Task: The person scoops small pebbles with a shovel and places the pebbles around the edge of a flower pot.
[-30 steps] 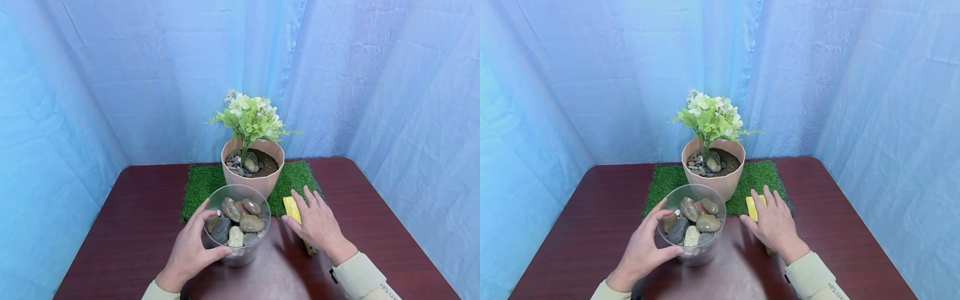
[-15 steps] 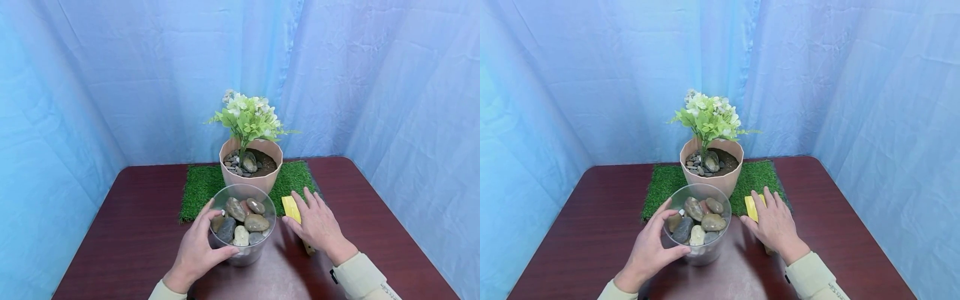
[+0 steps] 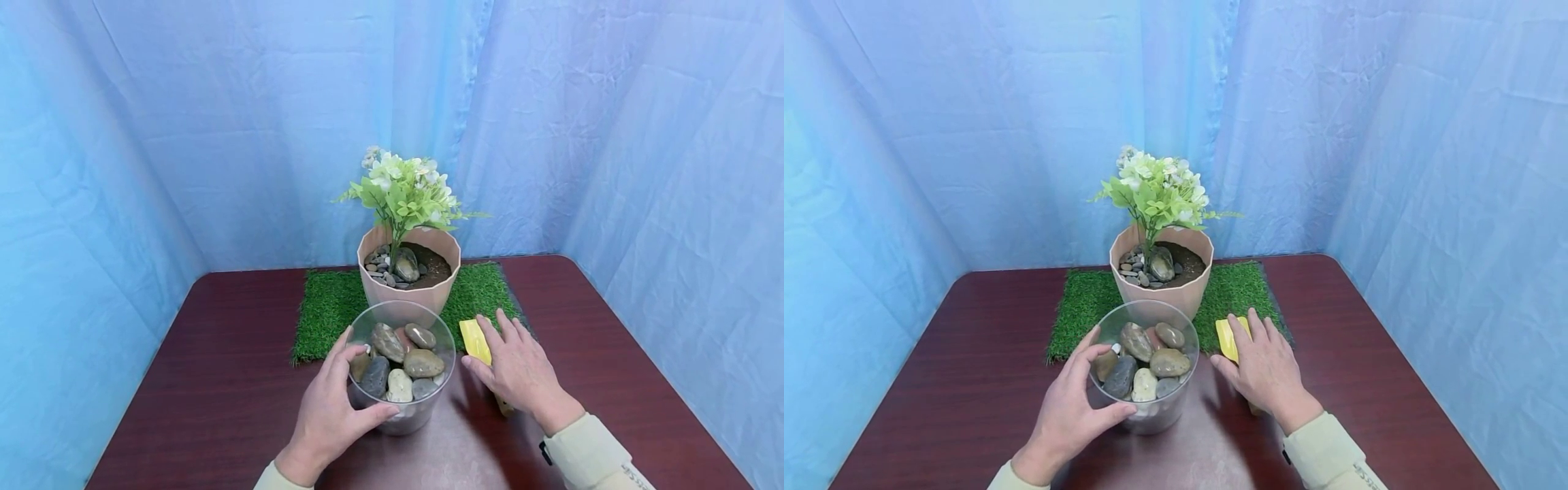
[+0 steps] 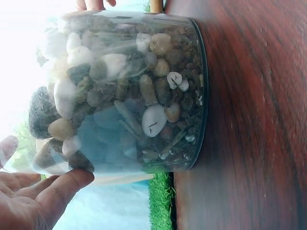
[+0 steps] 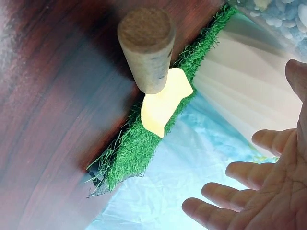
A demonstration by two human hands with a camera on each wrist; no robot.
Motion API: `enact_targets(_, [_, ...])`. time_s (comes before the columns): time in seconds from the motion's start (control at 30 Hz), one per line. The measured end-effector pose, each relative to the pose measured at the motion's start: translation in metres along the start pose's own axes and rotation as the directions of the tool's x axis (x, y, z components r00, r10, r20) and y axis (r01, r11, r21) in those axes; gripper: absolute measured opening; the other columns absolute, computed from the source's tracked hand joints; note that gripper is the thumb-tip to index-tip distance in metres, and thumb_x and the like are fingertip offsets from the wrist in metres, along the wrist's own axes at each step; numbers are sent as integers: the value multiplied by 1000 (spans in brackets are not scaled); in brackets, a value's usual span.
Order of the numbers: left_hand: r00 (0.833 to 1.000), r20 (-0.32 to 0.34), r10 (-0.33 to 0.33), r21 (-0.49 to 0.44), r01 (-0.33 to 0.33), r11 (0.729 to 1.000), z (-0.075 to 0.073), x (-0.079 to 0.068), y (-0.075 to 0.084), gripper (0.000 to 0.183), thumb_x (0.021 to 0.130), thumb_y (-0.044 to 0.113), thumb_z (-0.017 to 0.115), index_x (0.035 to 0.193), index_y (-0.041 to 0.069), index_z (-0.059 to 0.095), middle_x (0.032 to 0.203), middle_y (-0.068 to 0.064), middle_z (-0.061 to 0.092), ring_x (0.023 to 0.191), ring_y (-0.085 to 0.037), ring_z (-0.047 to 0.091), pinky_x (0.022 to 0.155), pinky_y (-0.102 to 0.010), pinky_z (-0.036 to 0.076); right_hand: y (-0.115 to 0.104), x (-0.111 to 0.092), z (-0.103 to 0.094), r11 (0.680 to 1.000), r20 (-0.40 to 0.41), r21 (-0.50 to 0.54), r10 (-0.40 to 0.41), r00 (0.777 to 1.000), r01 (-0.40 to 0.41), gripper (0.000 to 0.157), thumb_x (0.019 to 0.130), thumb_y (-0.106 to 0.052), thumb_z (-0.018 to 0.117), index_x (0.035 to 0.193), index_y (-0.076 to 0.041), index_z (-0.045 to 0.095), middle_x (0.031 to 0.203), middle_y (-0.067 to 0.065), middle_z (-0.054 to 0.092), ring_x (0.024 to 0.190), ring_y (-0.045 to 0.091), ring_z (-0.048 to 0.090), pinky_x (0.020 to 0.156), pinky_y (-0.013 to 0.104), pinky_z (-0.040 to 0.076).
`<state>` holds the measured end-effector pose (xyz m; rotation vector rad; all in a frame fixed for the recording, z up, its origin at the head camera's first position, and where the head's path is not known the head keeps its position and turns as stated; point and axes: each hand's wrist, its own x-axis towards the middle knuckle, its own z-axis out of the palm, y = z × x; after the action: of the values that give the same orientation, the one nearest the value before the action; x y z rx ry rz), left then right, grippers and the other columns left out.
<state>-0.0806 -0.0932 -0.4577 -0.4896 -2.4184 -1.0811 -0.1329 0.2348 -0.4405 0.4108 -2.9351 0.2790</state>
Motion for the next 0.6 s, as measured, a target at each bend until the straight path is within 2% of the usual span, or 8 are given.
enact_targets(0.2, [1000, -3, -27, 19, 27, 999, 2, -2, 6, 89, 70, 66, 89, 135, 15, 56, 164, -15, 42, 137, -34, 57, 95, -50, 58, 0, -3, 1, 1000, 11, -5, 14, 1000, -14, 79, 100, -59, 59, 158, -9, 44, 160, 32, 39, 138, 57, 46, 105, 71, 44])
enact_targets(0.37, [999, -19, -37, 31, 38, 999, 5, -3, 8, 88, 71, 67, 88, 134, 14, 56, 164, -14, 41, 137, -33, 57, 94, -49, 58, 0, -6, 3, 999, 30, -19, 45, 999, -45, 79, 99, -57, 62, 158, -8, 43, 156, 32, 44, 128, 56, 55, 96, 70, 50])
enact_targets(0.47, [999, -23, -44, 42, 45, 998, 6, -5, 7, 87, 71, 66, 88, 134, 16, 56, 165, -12, 40, 137, -31, 57, 92, -48, 59, -1, -9, 3, 995, 61, -18, 97, 993, -96, 82, 97, -56, 66, 160, -9, 41, 146, 32, 53, 117, 55, 62, 86, 67, 54])
enact_targets(0.6, [998, -23, -56, 37, 57, 998, 8, -7, 6, 87, 71, 65, 88, 136, 18, 55, 167, -9, 38, 140, -29, 55, 94, -47, 58, -2, -13, 5, 982, 107, -13, 188, 976, -188, 80, 93, -51, 72, 153, -3, 47, 117, 31, 63, 95, 47, 68, 70, 59, 57])
